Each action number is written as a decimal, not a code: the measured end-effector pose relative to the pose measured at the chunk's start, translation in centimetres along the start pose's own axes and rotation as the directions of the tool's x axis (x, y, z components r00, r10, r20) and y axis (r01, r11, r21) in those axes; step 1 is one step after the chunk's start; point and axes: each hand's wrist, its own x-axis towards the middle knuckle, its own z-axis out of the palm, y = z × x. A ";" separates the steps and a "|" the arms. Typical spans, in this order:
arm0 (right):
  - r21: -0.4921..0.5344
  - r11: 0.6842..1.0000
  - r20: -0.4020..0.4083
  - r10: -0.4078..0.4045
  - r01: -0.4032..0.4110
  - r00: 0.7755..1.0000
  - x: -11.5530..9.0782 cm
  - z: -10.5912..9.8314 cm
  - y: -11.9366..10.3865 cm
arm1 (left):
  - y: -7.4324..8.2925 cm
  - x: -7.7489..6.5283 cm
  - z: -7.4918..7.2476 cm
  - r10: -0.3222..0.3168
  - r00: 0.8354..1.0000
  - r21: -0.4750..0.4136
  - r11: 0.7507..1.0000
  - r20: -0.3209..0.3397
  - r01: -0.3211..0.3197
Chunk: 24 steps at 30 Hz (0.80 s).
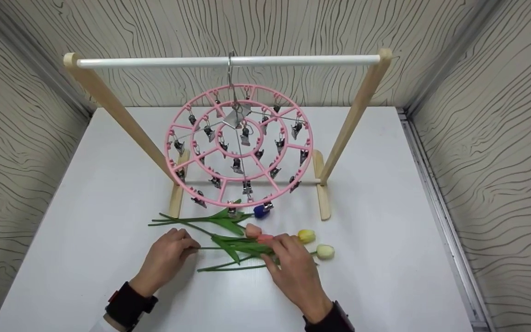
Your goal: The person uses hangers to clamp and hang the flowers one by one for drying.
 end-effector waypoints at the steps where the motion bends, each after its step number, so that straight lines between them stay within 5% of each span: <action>1: 0.005 1.000 -0.008 -0.011 0.011 1.000 0.1 -0.2 -0.5 | 0.5 0.2 -0.4 0.009 1.000 0.003 1.000 -0.003 -0.009; 11: 0.017 0.987 -0.026 -0.158 0.158 0.987 1.0 -1.0 -3.8 | 5.5 2.1 -4.0 0.097 0.995 0.076 0.993 -0.026 -0.095; 24: -0.070 0.970 0.022 -0.232 0.233 0.972 1.9 0.2 -4.2 | 8.2 3.5 -5.0 0.151 0.988 0.124 0.981 -0.024 -0.147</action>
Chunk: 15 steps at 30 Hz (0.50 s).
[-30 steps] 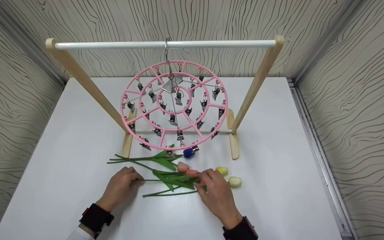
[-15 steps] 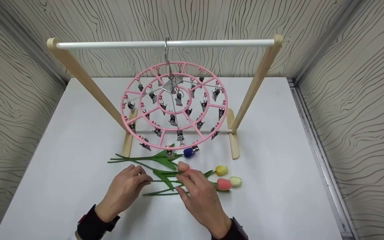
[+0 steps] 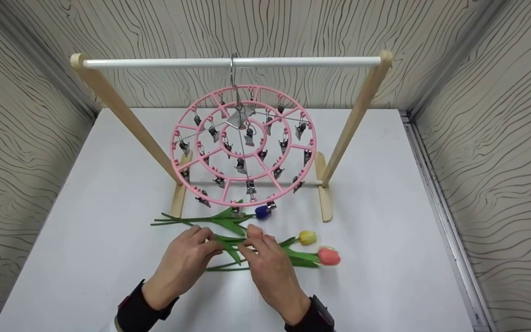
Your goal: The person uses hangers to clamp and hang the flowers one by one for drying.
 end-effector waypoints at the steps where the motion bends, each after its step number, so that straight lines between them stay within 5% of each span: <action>1: 0.003 1.000 0.004 0.005 -0.005 1.000 0.0 0.0 0.0 | 0.1 0.0 0.0 0.006 1.000 0.004 1.000 -0.003 -0.006; 6: 0.022 1.000 -0.004 0.018 -0.018 1.000 -0.1 0.1 0.2 | 0.2 0.1 -0.3 0.011 0.999 -0.020 1.000 -0.031 -0.011; 10: 0.063 0.998 -0.059 0.026 -0.022 0.998 -0.2 0.1 0.6 | 0.0 0.2 -1.0 -0.075 0.996 -0.170 0.983 -0.052 0.066; 12: 0.085 0.996 -0.088 0.046 -0.038 0.995 -0.3 0.0 0.9 | -0.3 0.1 -1.3 -0.160 0.986 -0.305 0.943 -0.051 0.137; 15: 0.116 0.989 -0.114 0.100 -0.086 0.988 -0.5 -0.3 1.1 | -0.7 0.1 -1.7 -0.279 0.960 -0.514 0.828 -0.034 0.223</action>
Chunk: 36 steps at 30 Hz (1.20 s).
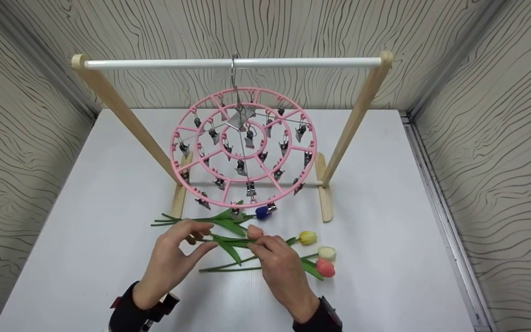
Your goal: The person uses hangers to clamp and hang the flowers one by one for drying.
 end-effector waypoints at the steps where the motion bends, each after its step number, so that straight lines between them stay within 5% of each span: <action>1: 0.009 1.000 -0.007 0.021 -0.021 1.000 0.0 -0.1 0.1 | -0.1 0.0 -0.1 -0.033 0.999 -0.071 0.997 -0.007 0.033; 4: 0.053 0.997 -0.032 0.066 -0.064 0.997 0.0 -0.2 0.1 | -0.2 0.0 0.1 -0.112 0.994 -0.256 0.961 -0.003 0.108; 8: 0.168 0.983 -0.073 0.083 -0.069 0.994 0.3 -0.1 0.1 | -0.1 0.1 1.1 -0.181 0.983 -0.454 0.875 0.012 0.166; 12: 0.283 0.958 -0.106 0.081 -0.048 0.991 0.6 0.1 -0.2 | 0.3 0.2 2.2 -0.194 0.981 -0.596 0.786 0.014 0.164; 15: 0.364 0.930 -0.117 0.093 -0.045 0.989 0.8 0.3 -0.5 | 0.6 0.3 2.9 -0.177 0.984 -0.650 0.748 -0.007 0.130; 25: 0.475 0.879 -0.115 0.119 -0.050 0.986 1.2 1.0 -1.1 | 1.0 1.0 3.4 -0.093 0.982 -0.684 0.728 -0.166 -0.046; 31: 0.523 0.850 -0.091 0.123 -0.058 0.988 1.4 0.9 -1.1 | 1.2 1.2 2.8 -0.043 0.976 -0.668 0.736 -0.212 -0.113; 36: 0.516 0.853 -0.152 0.177 -0.075 0.972 2.0 0.5 -1.1 | 1.3 1.5 1.8 -0.005 0.972 -0.634 0.759 -0.234 -0.149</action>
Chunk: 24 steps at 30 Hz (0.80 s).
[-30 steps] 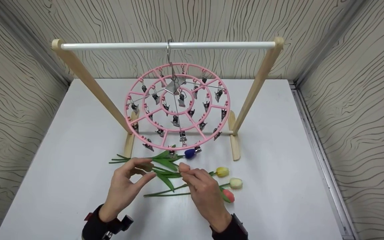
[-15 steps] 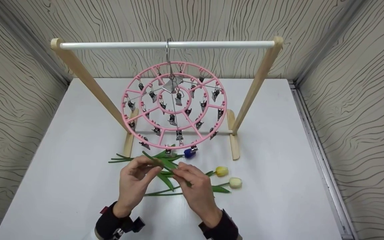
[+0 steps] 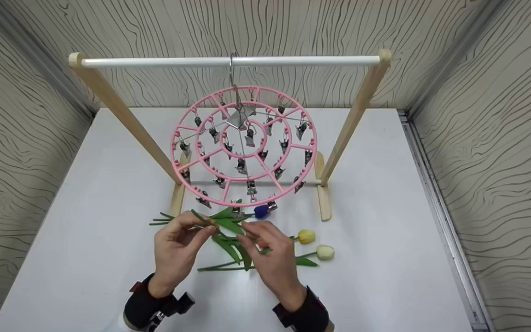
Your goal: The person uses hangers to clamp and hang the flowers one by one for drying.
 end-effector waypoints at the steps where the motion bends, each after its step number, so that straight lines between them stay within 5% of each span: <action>1: -0.003 1.000 -0.016 -0.013 0.013 1.000 0.2 0.0 0.0 | 0.2 0.2 -0.1 0.001 1.000 0.006 1.000 0.001 -0.001; 7: -0.003 0.999 -0.028 -0.039 0.039 0.999 1.4 0.8 -0.1 | 0.8 1.2 -1.1 0.059 0.998 0.049 0.997 0.013 -0.059; 24: -0.086 0.984 0.050 0.162 -0.157 0.986 3.7 2.0 -0.6 | 0.3 2.4 -1.6 0.096 0.995 0.098 0.990 0.015 -0.097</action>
